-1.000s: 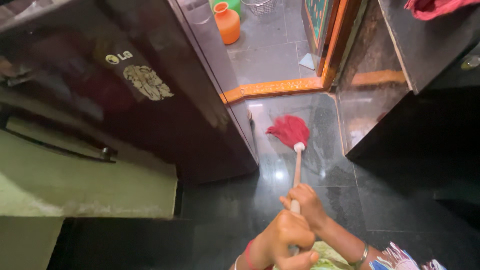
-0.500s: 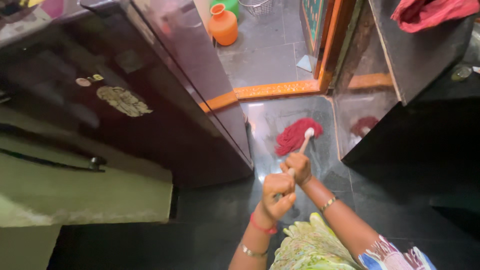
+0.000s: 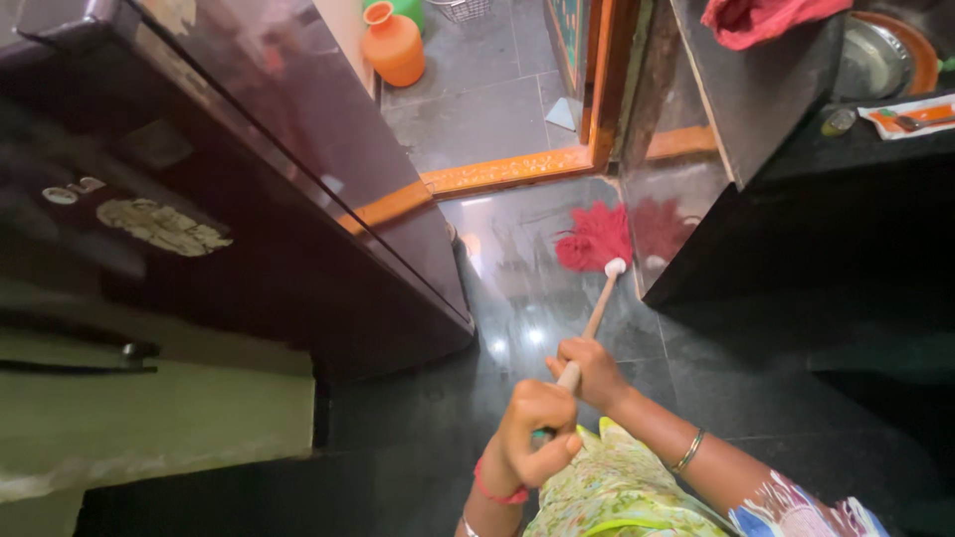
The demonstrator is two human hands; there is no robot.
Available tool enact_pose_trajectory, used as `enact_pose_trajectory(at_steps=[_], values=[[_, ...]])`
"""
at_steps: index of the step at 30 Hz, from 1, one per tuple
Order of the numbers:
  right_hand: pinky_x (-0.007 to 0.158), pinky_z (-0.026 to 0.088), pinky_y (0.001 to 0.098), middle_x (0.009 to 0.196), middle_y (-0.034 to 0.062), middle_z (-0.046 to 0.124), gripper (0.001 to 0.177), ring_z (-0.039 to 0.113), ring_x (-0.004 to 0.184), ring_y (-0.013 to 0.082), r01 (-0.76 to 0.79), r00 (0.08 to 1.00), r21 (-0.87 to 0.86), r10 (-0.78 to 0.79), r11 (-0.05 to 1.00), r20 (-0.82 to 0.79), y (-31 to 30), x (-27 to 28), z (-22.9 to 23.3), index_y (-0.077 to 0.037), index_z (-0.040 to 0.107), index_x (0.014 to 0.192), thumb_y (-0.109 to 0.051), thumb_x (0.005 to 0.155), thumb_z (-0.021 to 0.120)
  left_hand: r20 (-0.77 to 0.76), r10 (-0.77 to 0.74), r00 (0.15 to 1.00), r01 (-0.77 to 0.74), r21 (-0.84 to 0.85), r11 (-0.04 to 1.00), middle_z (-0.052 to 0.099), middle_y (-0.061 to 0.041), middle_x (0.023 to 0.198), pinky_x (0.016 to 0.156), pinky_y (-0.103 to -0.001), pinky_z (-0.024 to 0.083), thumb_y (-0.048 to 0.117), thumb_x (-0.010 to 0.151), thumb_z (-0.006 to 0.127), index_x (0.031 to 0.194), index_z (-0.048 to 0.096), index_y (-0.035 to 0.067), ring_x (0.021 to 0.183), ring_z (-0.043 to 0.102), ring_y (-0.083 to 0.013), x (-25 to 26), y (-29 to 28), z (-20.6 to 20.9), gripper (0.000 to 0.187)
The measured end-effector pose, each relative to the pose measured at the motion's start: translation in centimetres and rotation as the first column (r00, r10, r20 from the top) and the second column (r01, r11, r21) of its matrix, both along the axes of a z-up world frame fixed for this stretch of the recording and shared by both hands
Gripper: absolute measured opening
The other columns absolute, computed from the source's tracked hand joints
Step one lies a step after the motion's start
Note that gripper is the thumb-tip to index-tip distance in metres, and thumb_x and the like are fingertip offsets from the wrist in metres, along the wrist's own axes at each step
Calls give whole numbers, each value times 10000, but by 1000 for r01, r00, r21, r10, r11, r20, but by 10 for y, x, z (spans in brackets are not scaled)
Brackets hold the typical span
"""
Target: The person mops a dark floor using a mop with a red head, moving the mop back and forth across the surface in a hallway area.
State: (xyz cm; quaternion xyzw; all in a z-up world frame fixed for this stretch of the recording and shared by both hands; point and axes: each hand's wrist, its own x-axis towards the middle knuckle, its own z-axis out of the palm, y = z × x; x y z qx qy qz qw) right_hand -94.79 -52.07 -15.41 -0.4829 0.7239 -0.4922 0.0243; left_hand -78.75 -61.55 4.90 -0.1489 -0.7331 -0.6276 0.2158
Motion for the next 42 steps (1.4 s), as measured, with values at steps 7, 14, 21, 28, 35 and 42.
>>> enact_pose_trajectory(at_steps=[7, 14, 21, 28, 35, 42], values=[[457, 382, 453, 528, 93, 469, 352, 505, 460, 325, -131, 940, -295, 24, 946, -341, -21, -58, -23, -112, 459, 602, -145, 728, 786, -197, 57, 979, -33, 122, 992, 452, -70, 577, 549, -369, 350, 341, 935, 645, 606, 413, 61, 530, 470, -237, -41, 14, -4, 491], [565, 449, 491, 604, 110, 565, 276, 596, 611, 369, -15, 945, -8, 11, 1000, -328, -60, -109, -96, -117, 523, 642, -207, 761, 756, -178, 258, 950, -231, 158, 960, 464, -58, 579, 540, -330, 359, 286, 915, 666, 611, 381, 55, 530, 452, -183, -71, -9, -123, 477], [657, 461, 498, 624, 112, 593, 266, 602, 681, 373, -12, 995, 73, 19, 997, -102, -10, -75, -73, -102, 532, 622, -206, 726, 754, -111, 447, 887, -415, 230, 880, 498, -87, 591, 534, -320, 411, 146, 904, 591, 638, 419, 15, 508, 480, -183, -48, 56, -101, 344], [569, 445, 452, 638, 168, 560, 313, 590, 608, 377, -94, 982, 35, 86, 995, 171, 33, 35, 63, -50, 506, 660, -162, 833, 740, 40, 230, 972, -233, 208, 950, 492, -81, 567, 516, -314, 385, 295, 961, 624, 632, 434, -5, 491, 473, -168, 26, 42, 54, 484], [574, 470, 446, 696, 175, 641, 327, 637, 644, 380, -93, 978, 218, 48, 972, 205, 30, 31, 15, -66, 591, 726, -306, 854, 771, 43, 171, 984, -169, 495, 852, 394, -19, 504, 526, -317, 345, 350, 924, 643, 600, 403, 41, 474, 374, -148, 31, 31, 72, 508], [698, 495, 506, 819, 168, 693, 169, 668, 829, 406, -131, 969, 461, 15, 877, 248, 9, 42, -73, -98, 638, 774, -238, 780, 734, -46, 409, 912, -296, 618, 729, 403, -26, 485, 545, -358, 418, 225, 818, 542, 602, 399, 99, 430, 352, -143, 71, -7, 33, 288]])
